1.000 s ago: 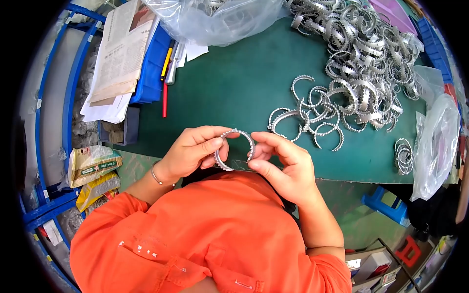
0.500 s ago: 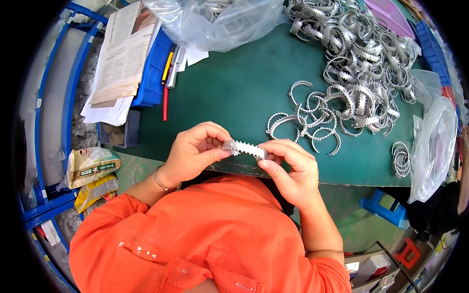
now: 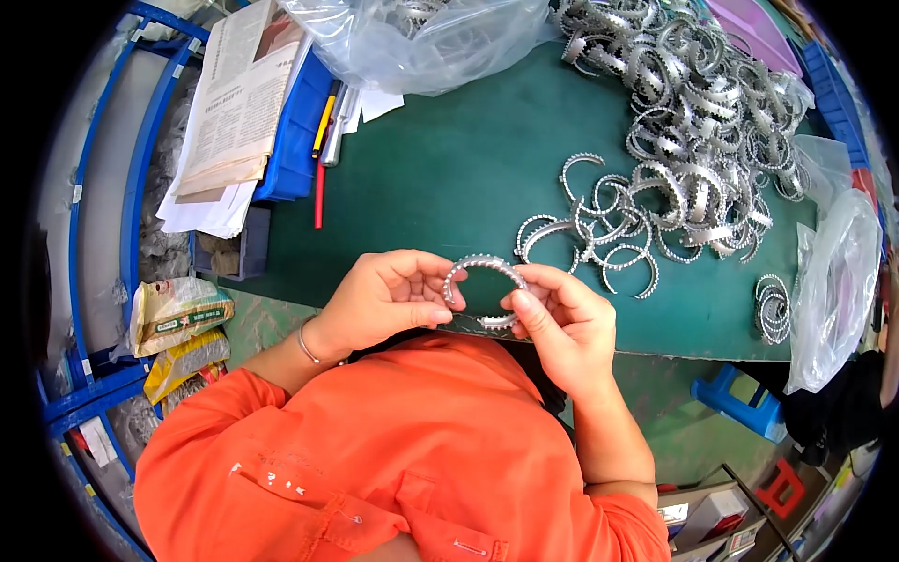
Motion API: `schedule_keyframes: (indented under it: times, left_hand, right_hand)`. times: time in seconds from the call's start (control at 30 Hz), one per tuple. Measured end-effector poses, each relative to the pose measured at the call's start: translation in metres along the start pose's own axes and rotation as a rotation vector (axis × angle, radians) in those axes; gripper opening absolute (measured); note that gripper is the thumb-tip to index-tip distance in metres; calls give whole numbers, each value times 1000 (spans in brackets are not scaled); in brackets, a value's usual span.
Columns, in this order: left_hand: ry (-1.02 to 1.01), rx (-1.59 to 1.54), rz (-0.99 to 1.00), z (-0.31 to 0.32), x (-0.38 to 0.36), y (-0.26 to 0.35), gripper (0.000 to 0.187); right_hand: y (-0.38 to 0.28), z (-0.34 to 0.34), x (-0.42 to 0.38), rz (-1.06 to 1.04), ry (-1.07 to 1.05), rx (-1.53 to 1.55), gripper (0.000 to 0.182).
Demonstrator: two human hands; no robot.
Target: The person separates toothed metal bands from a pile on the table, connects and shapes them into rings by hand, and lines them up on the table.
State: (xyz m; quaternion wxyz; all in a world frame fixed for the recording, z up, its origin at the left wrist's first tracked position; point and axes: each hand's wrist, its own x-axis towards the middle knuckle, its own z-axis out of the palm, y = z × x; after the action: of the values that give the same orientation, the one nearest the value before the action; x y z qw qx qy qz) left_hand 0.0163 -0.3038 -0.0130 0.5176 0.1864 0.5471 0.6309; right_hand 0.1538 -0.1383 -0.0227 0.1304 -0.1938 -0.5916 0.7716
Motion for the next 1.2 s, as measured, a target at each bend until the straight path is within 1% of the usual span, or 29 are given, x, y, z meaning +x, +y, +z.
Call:
schedule_keyframes:
  times: [0.03, 0.13, 0.23, 0.37, 0.53, 0.67, 0.73, 0.77, 0.8, 0.83, 0.87, 0.9, 0.97, 1.0, 1.03, 1.07, 1.1, 1.13, 1.2]
  left_hand:
    - [-19, -21, -60, 0, -1, 8, 27]
    - [-34, -83, -110, -1, 0, 11, 25]
    - [-24, -113, -116, -2, 0, 8, 23]
    - [-21, -121, -146, -4, 1, 6, 22]
    - [-50, -267, -184, -7, 2, 1, 15]
    - [-73, -341, -140, -6, 1, -3, 11]
    - [-76, -254, -116, -5, -1, 0, 8]
    - [-76, -255, -117, -3, -1, 2, 8]
    - [-50, -172, -121, -1, -1, 5, 7]
    - [-24, -88, -126, 1, -1, 5, 7]
    - [-26, -88, -127, 3, -1, 4, 7]
    - [-35, 40, -40, 5, -1, 2, 7]
    - [-60, 268, 115, 5, -1, -1, 9]
    - [-60, 268, 115, 5, 0, 0, 9]
    - [-62, 272, 96, 5, 0, 3, 9]
    - [-64, 277, 77, 6, 0, 4, 8]
    - [-64, 277, 76, 5, 0, 4, 8]
    - [-51, 323, 108, 5, 0, 3, 8]
    - [-40, 368, 140, 4, 1, -3, 7]
  right_hand:
    - [-1, -1, 0, 45, 19, -36, 20]
    - [1, -2, -1, 83, 3, 2, 19]
    - [-1, -1, -1, 112, -1, 15, 18]
    - [-2, 0, -2, 110, 11, 12, 18]
    - [-5, 3, -2, 90, -4, -8, 18]
    - [2, 2, 0, 51, -10, -42, 19]
    - [7, 1, 8, -352, 22, -533, 20]
    - [5, 2, 7, -309, 17, -509, 20]
    - [2, 6, 6, -308, 18, -509, 20]
    - [-2, 11, 5, -210, -15, -403, 19]
    - [-4, 15, 3, -111, -46, -297, 19]
    - [-4, 18, 1, 38, -66, -166, 20]
    - [-5, 20, 3, 218, -123, -33, 20]
    - [0, 17, 4, 290, -162, 28, 19]
    - [3, 17, 5, 291, -163, 28, 19]
    - [5, 17, 6, 244, -137, 45, 17]
    - [8, 17, 7, 196, -109, 63, 16]
    - [9, 16, 7, 196, -109, 63, 16]
    - [11, 13, 7, 219, -78, 229, 14]
